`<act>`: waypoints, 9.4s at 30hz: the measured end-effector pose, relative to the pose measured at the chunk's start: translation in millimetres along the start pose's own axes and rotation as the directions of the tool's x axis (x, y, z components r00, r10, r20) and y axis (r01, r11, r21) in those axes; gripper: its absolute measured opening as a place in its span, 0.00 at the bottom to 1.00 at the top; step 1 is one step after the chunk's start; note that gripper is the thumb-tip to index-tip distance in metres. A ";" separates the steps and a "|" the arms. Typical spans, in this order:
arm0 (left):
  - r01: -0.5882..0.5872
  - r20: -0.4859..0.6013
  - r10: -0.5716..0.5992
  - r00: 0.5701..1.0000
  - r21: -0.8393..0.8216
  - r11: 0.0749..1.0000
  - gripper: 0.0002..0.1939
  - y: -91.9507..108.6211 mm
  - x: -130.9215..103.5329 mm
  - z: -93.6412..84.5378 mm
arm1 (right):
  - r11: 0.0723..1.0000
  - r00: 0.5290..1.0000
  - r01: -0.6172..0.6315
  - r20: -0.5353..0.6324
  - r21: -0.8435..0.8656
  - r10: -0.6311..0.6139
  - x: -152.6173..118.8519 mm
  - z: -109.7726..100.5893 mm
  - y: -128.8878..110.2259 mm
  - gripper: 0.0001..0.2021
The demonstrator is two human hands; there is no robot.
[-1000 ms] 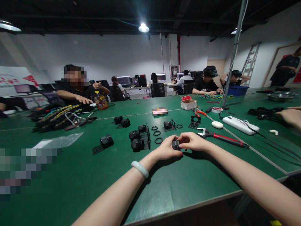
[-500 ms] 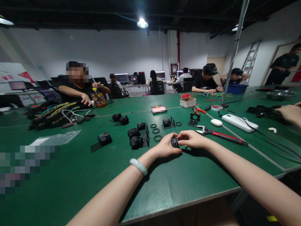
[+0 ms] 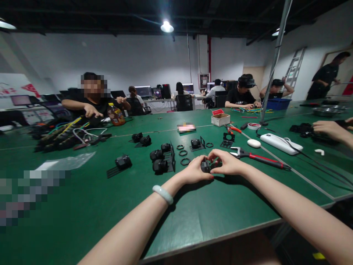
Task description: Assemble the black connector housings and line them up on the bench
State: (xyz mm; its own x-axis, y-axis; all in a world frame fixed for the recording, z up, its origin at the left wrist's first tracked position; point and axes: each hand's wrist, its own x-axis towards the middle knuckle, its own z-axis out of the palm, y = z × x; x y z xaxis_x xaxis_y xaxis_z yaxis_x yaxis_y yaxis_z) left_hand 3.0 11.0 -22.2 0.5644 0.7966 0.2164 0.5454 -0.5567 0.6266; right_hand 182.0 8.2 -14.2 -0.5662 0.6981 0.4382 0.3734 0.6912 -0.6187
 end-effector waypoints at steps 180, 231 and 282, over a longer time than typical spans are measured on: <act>0.021 0.012 -0.021 1.000 -0.015 1.000 0.28 8.4 -0.4 0.0 | 0.997 0.997 -0.071 -0.032 -0.019 0.071 -1.0 4.6 -2.0 0.15; -0.011 0.006 0.011 1.000 0.021 1.000 0.29 4.4 0.9 1.4 | 0.996 1.000 -0.027 0.005 -0.084 0.027 -1.1 2.1 1.5 0.14; 0.002 0.012 -0.001 1.000 -0.011 1.000 0.28 8.2 -0.6 0.2 | 0.999 0.999 -0.052 0.003 0.018 0.051 -2.0 4.4 2.1 0.14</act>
State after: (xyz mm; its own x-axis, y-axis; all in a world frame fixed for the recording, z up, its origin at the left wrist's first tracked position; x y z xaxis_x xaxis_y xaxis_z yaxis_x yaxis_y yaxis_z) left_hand 7.3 5.9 -17.4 0.5708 0.7946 0.2067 0.5396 -0.5528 0.6350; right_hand 180.7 7.4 -19.3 -0.5485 0.7322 0.4038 0.3888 0.6509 -0.6521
